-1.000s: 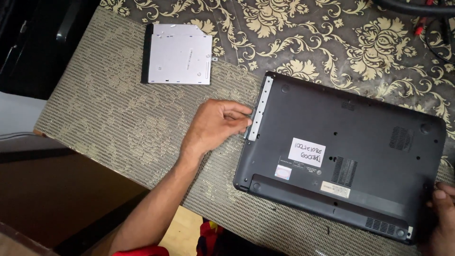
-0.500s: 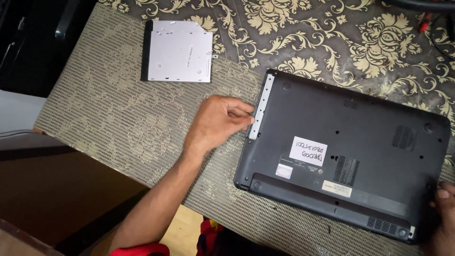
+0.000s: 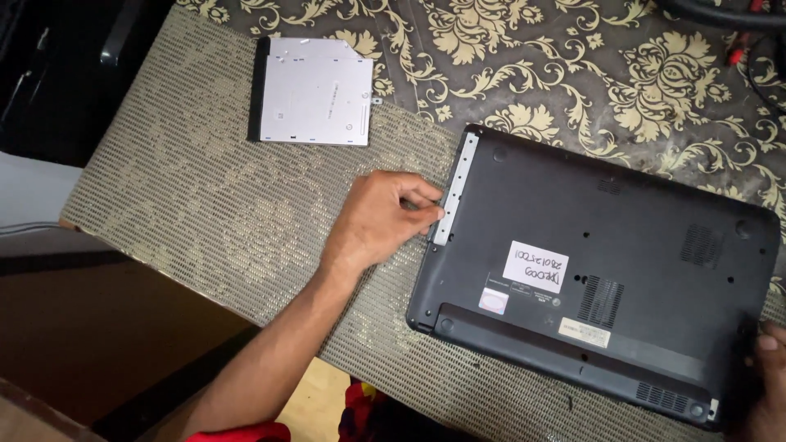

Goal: The person is unscrewing the back cover of a laptop, removing it to reveal the internal components, and then replacing the cover and screwing it back in.

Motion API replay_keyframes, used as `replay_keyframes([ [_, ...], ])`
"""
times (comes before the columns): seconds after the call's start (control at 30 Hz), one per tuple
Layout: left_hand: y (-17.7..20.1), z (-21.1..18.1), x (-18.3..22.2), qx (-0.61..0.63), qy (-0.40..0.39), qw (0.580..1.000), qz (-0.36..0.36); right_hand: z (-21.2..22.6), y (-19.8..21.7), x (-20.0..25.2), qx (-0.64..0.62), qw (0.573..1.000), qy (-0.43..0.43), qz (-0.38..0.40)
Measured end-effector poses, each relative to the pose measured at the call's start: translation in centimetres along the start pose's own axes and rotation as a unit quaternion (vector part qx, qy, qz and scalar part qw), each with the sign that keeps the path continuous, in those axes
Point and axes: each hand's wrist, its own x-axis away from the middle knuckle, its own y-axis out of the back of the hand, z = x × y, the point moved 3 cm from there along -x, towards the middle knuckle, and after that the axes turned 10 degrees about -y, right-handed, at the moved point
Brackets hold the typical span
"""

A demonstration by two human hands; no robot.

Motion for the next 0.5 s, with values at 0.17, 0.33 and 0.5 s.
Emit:
replay_keyframes([
  [0.17,0.3,0.4,-0.5,0.002,-0.011,1.000,0.013,-0.4,0.8,-0.4,0.057,0.997,0.045,-0.023],
  [0.33,0.3,0.6,-0.5,0.022,0.005,0.999,0.023,1.5,-0.8,1.1,0.027,0.999,-0.002,-0.022],
  [0.5,0.3,0.2,0.0,-0.010,0.035,0.999,0.004,3.3,-2.4,2.2,-0.119,0.990,-0.043,0.065],
])
